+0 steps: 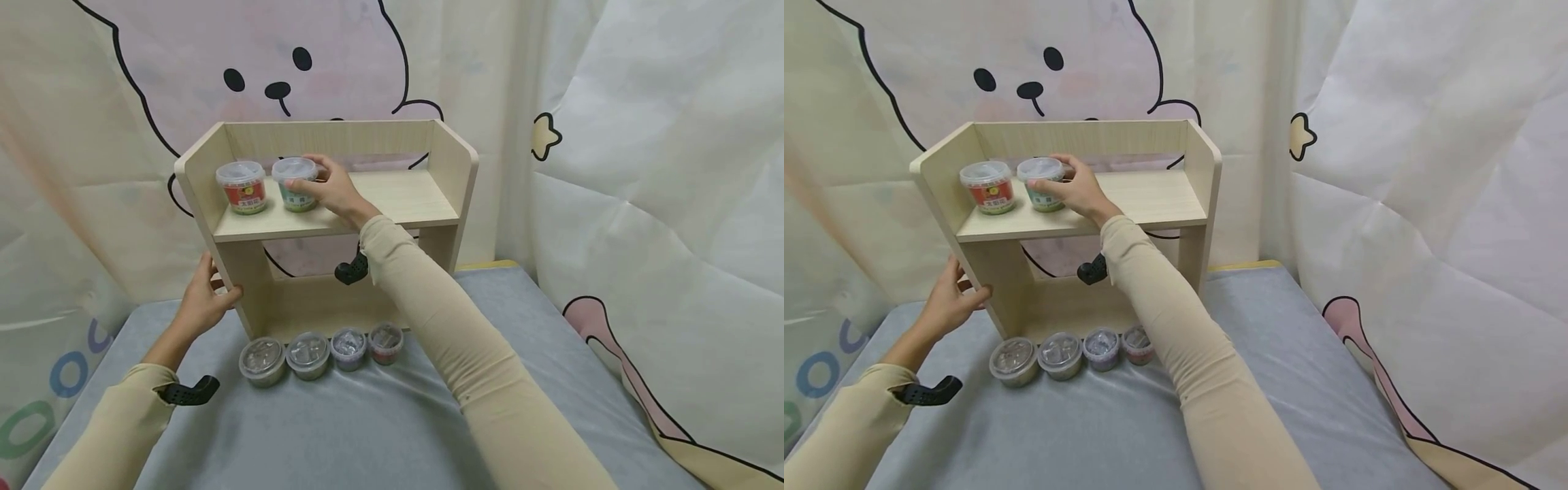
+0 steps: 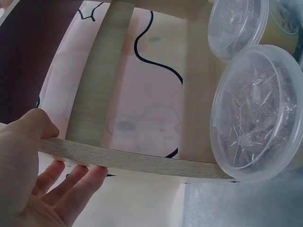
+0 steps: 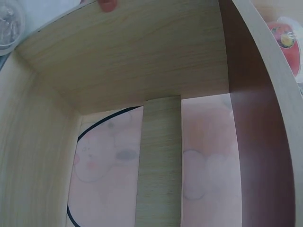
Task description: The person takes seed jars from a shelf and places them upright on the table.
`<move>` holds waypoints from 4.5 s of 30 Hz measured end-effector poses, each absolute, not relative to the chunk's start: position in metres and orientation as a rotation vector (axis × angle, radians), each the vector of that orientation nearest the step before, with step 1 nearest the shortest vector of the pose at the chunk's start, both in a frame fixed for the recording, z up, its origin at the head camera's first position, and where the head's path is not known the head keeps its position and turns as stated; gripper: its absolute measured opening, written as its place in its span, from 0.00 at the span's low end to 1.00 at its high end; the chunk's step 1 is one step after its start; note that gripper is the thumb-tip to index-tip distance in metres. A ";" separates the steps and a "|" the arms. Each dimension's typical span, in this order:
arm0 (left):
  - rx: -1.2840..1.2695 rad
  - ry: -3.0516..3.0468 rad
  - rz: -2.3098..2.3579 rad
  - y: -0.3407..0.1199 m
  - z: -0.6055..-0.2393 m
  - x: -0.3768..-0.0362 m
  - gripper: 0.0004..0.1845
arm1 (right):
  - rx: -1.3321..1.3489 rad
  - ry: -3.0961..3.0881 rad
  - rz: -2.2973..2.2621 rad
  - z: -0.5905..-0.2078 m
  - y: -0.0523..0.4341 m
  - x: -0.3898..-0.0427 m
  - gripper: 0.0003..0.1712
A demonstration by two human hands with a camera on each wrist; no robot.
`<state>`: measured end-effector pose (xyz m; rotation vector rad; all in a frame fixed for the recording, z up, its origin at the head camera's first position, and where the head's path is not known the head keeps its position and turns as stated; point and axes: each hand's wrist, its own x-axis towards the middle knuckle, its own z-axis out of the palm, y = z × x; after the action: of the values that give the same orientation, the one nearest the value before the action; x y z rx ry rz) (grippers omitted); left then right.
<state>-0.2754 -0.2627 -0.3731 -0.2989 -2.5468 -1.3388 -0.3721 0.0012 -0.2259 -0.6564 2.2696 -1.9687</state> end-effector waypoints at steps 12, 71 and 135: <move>-0.354 -2.514 -1.361 -0.255 -0.374 -0.279 0.41 | -0.649 2.305 -2.012 -0.216 0.016 -0.352 0.39; -0.262 -2.292 -1.133 -0.245 -0.394 -0.270 0.46 | -0.876 2.220 -1.763 -0.260 0.156 -0.272 0.37; -0.194 -2.299 -1.063 -0.244 -0.396 -0.268 0.45 | -0.596 2.420 -1.664 -0.428 0.217 -0.278 0.40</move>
<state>-0.2684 -0.2443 -0.3961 -0.1942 -2.2985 -1.0630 -0.2780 0.2171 -0.4281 -0.5959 2.4201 -1.6641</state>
